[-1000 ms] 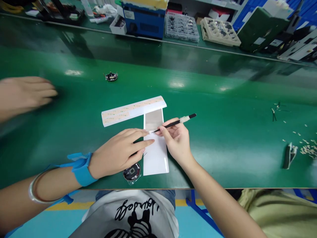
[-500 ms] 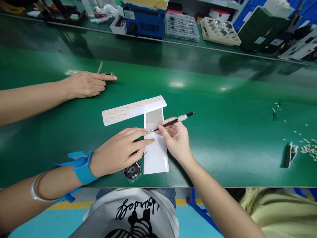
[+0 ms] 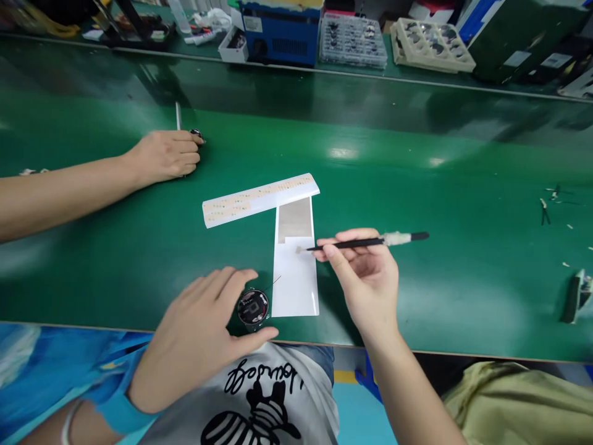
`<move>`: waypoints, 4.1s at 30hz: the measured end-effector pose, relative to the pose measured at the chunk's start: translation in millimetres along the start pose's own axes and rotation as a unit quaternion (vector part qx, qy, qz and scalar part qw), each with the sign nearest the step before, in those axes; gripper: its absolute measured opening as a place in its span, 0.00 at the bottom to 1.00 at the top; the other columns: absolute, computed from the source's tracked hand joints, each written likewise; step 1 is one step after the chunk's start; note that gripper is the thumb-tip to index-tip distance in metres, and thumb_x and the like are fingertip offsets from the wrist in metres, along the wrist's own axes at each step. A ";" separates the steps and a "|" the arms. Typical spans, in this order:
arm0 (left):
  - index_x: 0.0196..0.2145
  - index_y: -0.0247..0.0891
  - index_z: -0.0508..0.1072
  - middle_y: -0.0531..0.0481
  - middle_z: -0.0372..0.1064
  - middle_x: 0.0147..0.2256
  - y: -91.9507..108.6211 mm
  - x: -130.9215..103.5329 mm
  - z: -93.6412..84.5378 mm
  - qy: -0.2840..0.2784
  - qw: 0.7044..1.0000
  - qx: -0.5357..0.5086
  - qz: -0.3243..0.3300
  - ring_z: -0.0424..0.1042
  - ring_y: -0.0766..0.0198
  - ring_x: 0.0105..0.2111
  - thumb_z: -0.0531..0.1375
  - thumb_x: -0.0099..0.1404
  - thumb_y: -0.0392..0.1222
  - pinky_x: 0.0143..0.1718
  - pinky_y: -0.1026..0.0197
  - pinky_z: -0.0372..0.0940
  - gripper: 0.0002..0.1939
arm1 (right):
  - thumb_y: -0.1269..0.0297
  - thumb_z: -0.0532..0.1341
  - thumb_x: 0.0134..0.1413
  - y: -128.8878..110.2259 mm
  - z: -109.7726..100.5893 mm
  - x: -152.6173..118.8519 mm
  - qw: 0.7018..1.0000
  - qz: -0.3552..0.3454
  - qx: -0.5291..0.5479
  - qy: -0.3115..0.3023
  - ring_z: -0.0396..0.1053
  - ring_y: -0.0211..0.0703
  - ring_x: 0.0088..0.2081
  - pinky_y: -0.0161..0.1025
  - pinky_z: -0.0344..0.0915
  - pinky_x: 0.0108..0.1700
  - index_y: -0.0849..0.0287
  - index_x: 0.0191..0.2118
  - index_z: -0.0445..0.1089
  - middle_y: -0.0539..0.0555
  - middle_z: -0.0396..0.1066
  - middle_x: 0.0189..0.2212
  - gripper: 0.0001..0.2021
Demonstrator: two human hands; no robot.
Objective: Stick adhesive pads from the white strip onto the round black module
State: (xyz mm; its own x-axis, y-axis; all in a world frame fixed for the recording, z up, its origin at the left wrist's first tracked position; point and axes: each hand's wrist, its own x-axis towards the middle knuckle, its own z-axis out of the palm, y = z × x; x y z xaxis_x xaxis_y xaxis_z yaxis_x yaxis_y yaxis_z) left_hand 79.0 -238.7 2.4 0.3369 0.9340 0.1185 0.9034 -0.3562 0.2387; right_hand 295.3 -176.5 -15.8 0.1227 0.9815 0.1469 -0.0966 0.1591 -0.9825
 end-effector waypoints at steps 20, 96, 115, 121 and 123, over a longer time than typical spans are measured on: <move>0.38 0.46 0.77 0.46 0.64 0.53 11.1 -16.0 24.4 0.053 0.971 -0.234 0.006 0.66 0.54 0.50 0.58 0.67 0.32 0.46 0.47 0.69 0.10 | 0.75 0.62 0.58 15.2 38.4 -102.6 0.990 -0.045 -0.104 0.088 0.80 0.44 0.35 0.38 0.81 0.36 0.56 0.43 0.67 0.53 0.74 0.37 0.10; 0.35 0.38 0.76 0.47 0.74 0.43 5.3 -16.5 25.6 0.125 0.955 -0.268 0.002 0.73 0.62 0.40 0.59 0.66 0.31 0.41 0.58 0.72 0.06 | 0.86 0.61 0.51 33.4 68.1 -120.3 0.947 -0.197 -0.195 0.161 0.79 0.44 0.40 0.42 0.80 0.40 0.58 0.46 0.63 0.52 0.74 0.36 0.20; 0.45 0.30 0.76 0.37 0.75 0.46 -3.1 -18.4 25.5 0.084 0.978 -0.023 0.187 0.76 0.50 0.40 0.57 0.68 0.33 0.36 0.50 0.76 0.11 | 0.87 0.61 0.50 28.7 64.7 -117.6 0.955 -0.166 -0.190 0.157 0.77 0.40 0.43 0.37 0.78 0.43 0.58 0.46 0.64 0.52 0.74 0.39 0.21; 0.45 0.30 0.76 0.38 0.76 0.44 -5.8 -16.2 28.0 0.116 0.975 -0.061 0.179 0.76 0.53 0.38 0.58 0.68 0.34 0.37 0.52 0.76 0.10 | 0.87 0.60 0.51 28.2 67.1 -116.1 0.954 -0.161 -0.187 0.172 0.78 0.40 0.41 0.37 0.79 0.42 0.58 0.45 0.64 0.52 0.74 0.38 0.20; 0.46 0.30 0.75 0.38 0.76 0.44 -6.1 -15.7 28.6 0.111 0.975 -0.068 0.179 0.76 0.53 0.39 0.58 0.68 0.34 0.37 0.52 0.76 0.10 | 0.87 0.59 0.51 29.1 66.6 -116.1 0.955 -0.162 -0.181 0.172 0.78 0.41 0.41 0.38 0.79 0.41 0.57 0.45 0.63 0.51 0.73 0.38 0.20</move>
State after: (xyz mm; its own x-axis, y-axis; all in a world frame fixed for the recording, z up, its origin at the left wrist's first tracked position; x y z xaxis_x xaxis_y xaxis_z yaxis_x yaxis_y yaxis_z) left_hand 75.9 -250.5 -28.4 0.5449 0.7263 0.4190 0.6902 -0.6723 0.2678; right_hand 212.5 -278.7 -53.8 0.4112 0.7841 0.4648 0.3418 0.3401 -0.8761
